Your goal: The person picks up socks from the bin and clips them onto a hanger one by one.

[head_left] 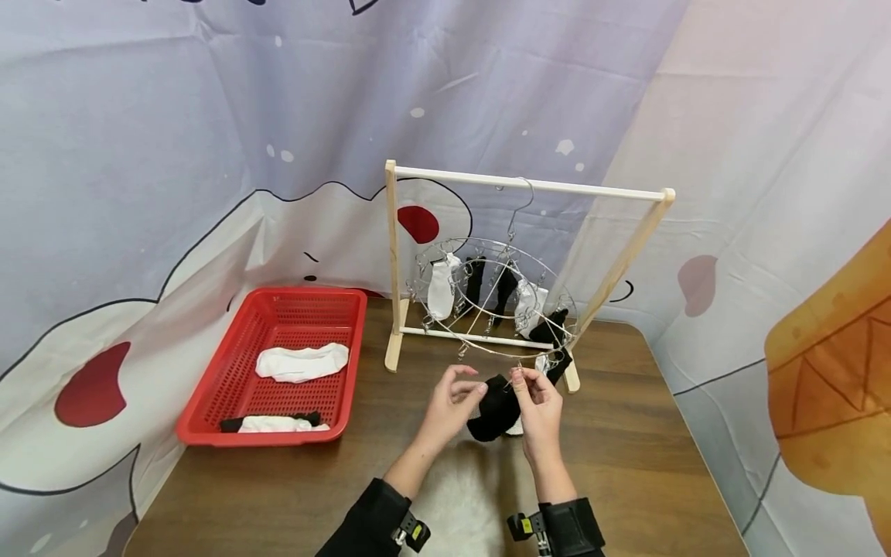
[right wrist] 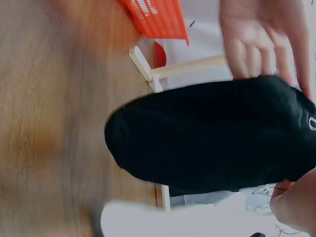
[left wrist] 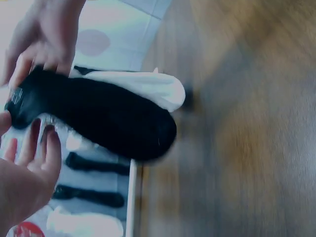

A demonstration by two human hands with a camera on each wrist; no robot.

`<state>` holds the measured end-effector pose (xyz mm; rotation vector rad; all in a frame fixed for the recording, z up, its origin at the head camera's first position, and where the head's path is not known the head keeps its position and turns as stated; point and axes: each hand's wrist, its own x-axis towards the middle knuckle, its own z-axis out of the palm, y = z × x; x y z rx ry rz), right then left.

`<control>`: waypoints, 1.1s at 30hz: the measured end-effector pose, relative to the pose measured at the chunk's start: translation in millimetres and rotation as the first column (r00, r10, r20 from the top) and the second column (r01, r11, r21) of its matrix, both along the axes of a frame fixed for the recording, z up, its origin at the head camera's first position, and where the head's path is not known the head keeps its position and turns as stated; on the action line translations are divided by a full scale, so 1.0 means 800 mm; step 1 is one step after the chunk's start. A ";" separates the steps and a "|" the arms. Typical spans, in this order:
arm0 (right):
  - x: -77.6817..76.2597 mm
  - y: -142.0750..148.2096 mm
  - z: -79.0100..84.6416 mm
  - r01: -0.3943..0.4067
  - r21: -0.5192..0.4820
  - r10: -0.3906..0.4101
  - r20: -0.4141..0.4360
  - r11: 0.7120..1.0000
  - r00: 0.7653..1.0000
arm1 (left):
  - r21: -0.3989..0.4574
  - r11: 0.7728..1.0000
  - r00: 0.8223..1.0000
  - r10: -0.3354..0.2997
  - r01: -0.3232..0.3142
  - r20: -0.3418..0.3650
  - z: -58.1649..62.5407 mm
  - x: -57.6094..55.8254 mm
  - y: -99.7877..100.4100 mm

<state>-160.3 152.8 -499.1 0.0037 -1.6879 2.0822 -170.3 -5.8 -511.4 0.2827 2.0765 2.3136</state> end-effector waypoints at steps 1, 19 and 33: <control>0.000 0.003 0.000 0.009 0.002 -0.009 0.001 1.000 1.000 | -0.014 0.999 0.999 0.051 -0.050 0.014 0.000 -0.005 -0.007; -0.003 0.054 -0.001 0.218 0.189 -0.219 -0.016 0.957 0.976 | -0.587 0.617 0.676 -0.118 -0.524 -0.727 0.054 -0.084 -0.096; 0.013 0.022 0.025 0.545 0.380 -0.445 -0.323 0.747 0.835 | -0.536 0.750 0.717 -0.121 -0.386 -0.686 0.057 -0.054 -0.061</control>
